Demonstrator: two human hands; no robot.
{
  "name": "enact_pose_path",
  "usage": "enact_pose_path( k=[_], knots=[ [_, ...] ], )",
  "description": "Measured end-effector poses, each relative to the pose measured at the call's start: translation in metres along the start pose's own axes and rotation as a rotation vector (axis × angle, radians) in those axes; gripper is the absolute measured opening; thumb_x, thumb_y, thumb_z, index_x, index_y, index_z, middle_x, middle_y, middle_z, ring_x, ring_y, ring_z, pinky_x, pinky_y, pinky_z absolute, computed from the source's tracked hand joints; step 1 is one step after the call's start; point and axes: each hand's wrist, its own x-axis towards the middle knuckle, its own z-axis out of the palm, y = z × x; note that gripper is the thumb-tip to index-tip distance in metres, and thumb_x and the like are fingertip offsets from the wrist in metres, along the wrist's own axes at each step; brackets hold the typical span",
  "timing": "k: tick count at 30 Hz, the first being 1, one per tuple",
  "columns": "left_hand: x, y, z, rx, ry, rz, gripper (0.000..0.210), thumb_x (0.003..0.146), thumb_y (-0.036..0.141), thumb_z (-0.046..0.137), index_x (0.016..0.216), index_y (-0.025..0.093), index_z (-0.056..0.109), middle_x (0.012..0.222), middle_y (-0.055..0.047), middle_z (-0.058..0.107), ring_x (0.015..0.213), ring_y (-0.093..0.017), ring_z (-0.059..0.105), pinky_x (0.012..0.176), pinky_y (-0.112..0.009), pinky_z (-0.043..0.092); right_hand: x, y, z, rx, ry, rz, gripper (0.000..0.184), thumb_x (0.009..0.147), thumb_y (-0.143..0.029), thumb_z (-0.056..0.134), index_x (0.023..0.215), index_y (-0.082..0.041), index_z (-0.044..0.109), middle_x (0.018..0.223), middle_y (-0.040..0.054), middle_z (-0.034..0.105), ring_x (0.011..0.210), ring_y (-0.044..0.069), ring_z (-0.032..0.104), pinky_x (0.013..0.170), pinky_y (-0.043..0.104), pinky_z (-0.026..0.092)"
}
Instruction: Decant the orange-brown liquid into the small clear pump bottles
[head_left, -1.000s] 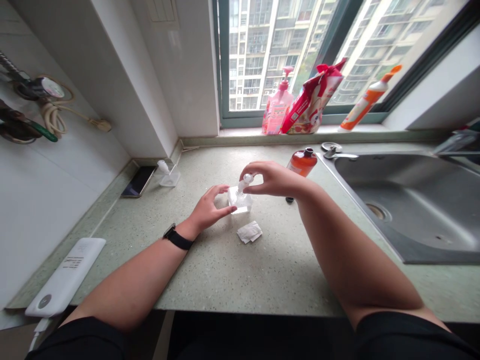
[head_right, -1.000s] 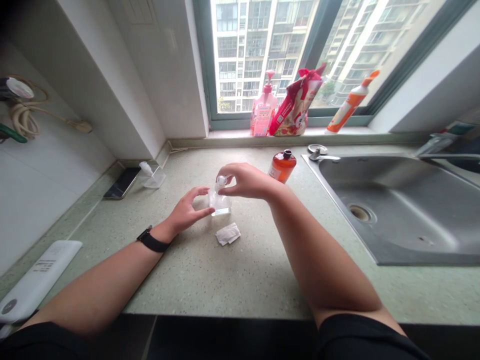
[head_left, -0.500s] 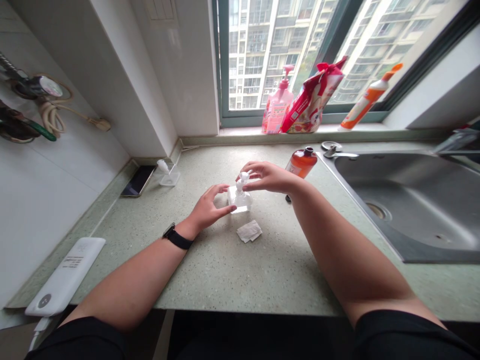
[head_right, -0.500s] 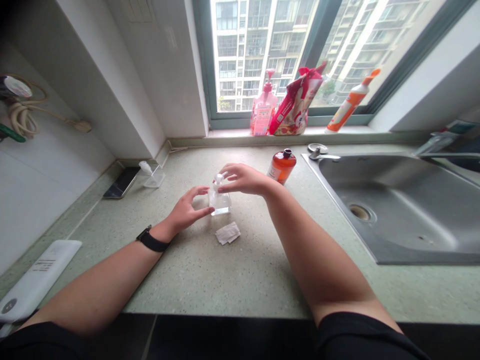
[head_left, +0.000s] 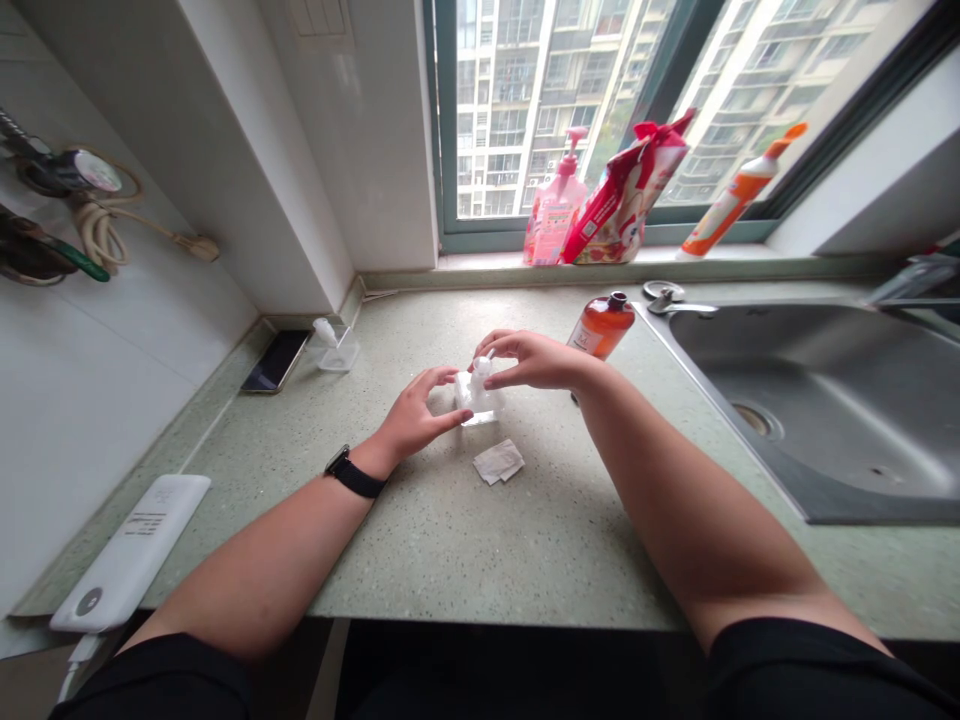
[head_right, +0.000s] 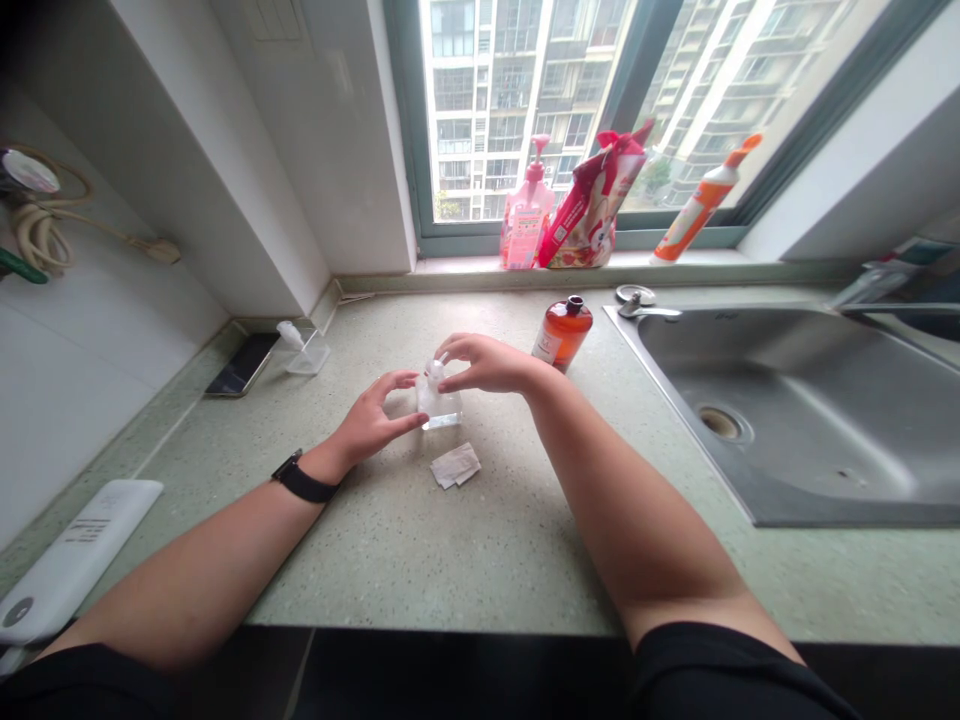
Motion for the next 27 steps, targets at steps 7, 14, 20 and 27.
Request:
enact_pose_path(
  k=[7, 14, 20, 27],
  knots=[
    [0.0002, -0.0007, -0.0001, -0.006, -0.006, -0.003, 0.060, 0.084, 0.046, 0.086, 0.136, 0.026, 0.063, 0.137, -0.011, 0.070, 0.126, -0.030, 0.069, 0.114, -0.050, 0.051, 0.0004, 0.0067, 0.0012, 0.066, -0.046, 0.023, 0.035, 0.080, -0.053, 0.082, 0.104, -0.027, 0.085, 0.130, 0.0084, 0.072, 0.123, 0.028, 0.067, 0.113, 0.044, 0.048],
    [0.0002, -0.0001, -0.0003, -0.019, -0.015, -0.014, 0.061, 0.084, 0.049, 0.086, 0.136, 0.027, 0.063, 0.139, -0.010, 0.069, 0.127, -0.030, 0.069, 0.115, -0.050, 0.051, -0.0004, 0.0079, -0.0011, 0.103, -0.095, 0.022, 0.035, 0.084, -0.050, 0.080, 0.112, -0.029, 0.085, 0.131, 0.0076, 0.072, 0.127, 0.028, 0.066, 0.116, 0.044, 0.045],
    [-0.0001, 0.0008, -0.0002, -0.005, -0.006, -0.015, 0.062, 0.084, 0.047, 0.086, 0.137, 0.026, 0.062, 0.137, -0.009, 0.070, 0.126, -0.030, 0.069, 0.115, -0.049, 0.051, -0.0001, 0.0102, -0.0003, 0.134, -0.073, 0.055, 0.031, 0.077, -0.053, 0.086, 0.095, -0.027, 0.085, 0.135, 0.0100, 0.071, 0.125, 0.029, 0.067, 0.115, 0.046, 0.047],
    [-0.0001, -0.0011, 0.0000, 0.008, -0.012, -0.014, 0.064, 0.084, 0.047, 0.086, 0.140, 0.027, 0.062, 0.136, -0.009, 0.070, 0.126, -0.029, 0.069, 0.115, -0.048, 0.051, 0.0001, 0.0106, 0.0010, 0.164, -0.075, 0.070, 0.031, 0.075, -0.053, 0.087, 0.086, -0.025, 0.083, 0.134, 0.0106, 0.072, 0.124, 0.031, 0.067, 0.113, 0.048, 0.048]
  ],
)
